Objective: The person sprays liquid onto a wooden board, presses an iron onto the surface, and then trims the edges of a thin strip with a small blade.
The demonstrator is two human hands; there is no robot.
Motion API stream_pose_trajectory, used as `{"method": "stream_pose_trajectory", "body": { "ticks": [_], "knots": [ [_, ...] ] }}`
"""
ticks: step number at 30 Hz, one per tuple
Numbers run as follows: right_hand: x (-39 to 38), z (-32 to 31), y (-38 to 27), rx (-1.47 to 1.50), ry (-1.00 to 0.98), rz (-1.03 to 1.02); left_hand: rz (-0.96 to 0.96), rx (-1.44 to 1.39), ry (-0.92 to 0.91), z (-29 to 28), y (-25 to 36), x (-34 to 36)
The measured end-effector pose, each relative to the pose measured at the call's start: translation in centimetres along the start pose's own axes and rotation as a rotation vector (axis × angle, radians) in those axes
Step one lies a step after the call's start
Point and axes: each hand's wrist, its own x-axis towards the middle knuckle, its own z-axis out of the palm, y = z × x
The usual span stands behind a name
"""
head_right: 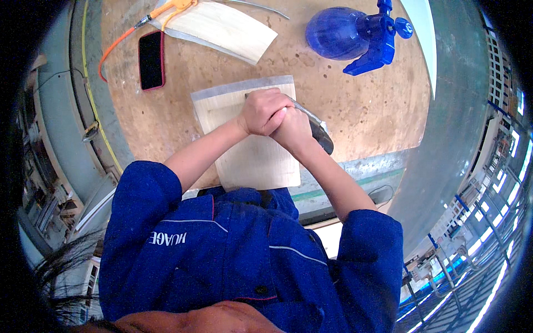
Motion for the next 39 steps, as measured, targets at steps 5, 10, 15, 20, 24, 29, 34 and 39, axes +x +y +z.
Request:
{"method": "stream_pose_trajectory", "body": {
  "ticks": [5,10,15,20,24,29,34,39],
  "knots": [
    [2.1,-1.5,-0.2,-0.002,-0.016,0.021,0.006,0.071,0.062,-0.2,-1.3,1.2],
    [5.2,-2.0,1.2,-0.011,0.070,-0.134,-0.008,0.138,0.128,-0.8,-2.6,3.0],
    [-0.5,-0.6,0.1,-0.119,0.088,-0.093,0.006,0.190,0.109,1.4,0.9,-1.0],
    [-10.3,4.1,1.5,-0.016,-0.022,-0.047,-0.030,0.179,-0.079,6.3,5.5,-8.9],
    [-15.2,6.4,2.1,-0.006,0.005,-0.126,0.127,0.168,-0.036,7.3,8.9,-11.1],
    [-13.7,5.3,2.2,-0.009,-0.011,-0.141,0.028,0.105,-0.107,7.6,7.8,-10.7],
    [-11.0,2.9,2.3,0.009,-0.015,-0.153,0.015,0.055,-0.076,7.3,5.9,-7.9],
    [-8.8,1.5,3.1,-0.001,-0.101,-0.101,-0.010,0.016,-0.087,6.8,4.8,-5.7]
  ]
}}
